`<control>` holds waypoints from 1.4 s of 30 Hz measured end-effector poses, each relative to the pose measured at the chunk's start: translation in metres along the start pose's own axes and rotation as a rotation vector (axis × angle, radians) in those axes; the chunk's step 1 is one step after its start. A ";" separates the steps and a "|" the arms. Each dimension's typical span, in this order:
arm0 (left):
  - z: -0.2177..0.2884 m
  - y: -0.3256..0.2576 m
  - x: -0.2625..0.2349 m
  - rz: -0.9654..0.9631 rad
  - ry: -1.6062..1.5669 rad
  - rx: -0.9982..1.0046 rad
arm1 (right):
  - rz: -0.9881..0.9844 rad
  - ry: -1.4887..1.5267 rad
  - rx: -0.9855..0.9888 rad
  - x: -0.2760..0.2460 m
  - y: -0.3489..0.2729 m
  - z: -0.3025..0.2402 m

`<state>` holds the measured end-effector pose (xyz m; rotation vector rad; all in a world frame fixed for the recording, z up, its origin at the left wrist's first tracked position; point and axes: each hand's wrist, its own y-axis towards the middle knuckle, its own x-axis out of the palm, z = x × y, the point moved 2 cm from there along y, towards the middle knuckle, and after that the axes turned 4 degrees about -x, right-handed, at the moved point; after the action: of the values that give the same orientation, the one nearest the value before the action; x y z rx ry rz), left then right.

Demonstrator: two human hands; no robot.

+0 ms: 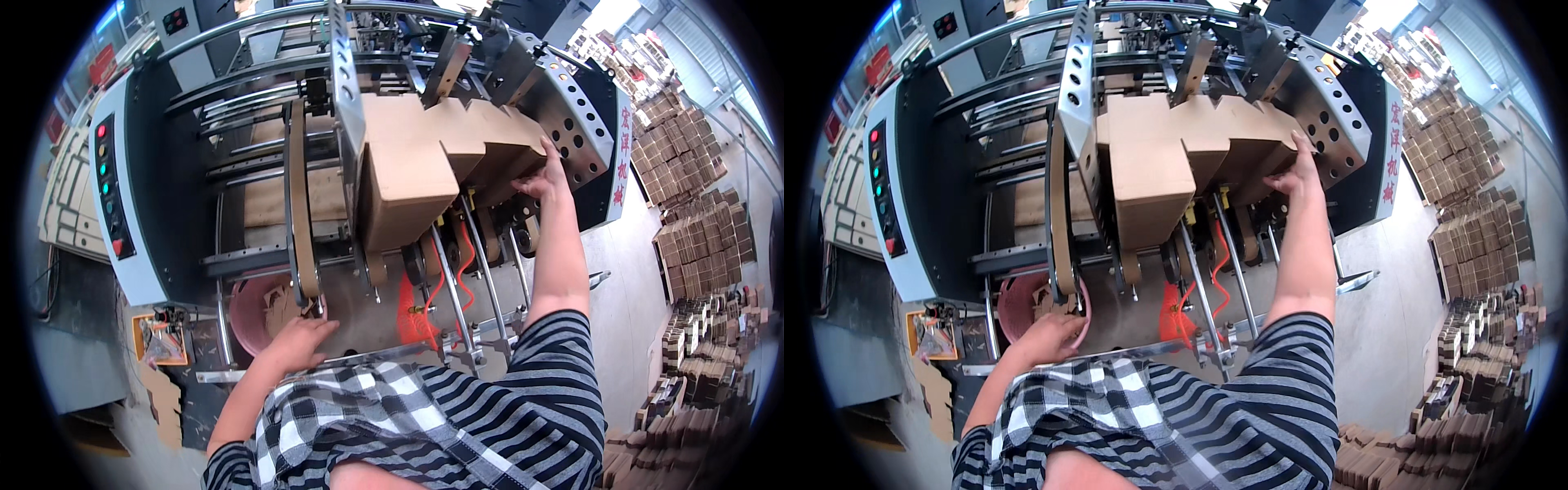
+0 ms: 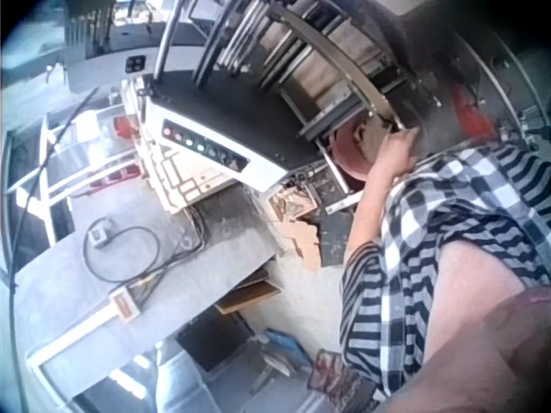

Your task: The person repeatedly picks up stacks of flat cardboard pieces and places them into a machine hopper. The machine automatically folds and assembles the cardboard into box shapes. The person continues this cycle of loading and feeding the machine throughout the clip.

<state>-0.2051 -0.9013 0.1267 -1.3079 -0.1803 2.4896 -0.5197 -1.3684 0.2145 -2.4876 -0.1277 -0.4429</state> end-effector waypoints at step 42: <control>0.094 0.126 -0.093 0.161 0.035 0.469 | 0.242 -1.825 -0.663 0.014 -0.067 0.028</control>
<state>-0.2612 -1.0475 0.2210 -1.1969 0.5068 2.4248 -0.5110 -1.2982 0.2348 -2.5207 -0.3958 2.2062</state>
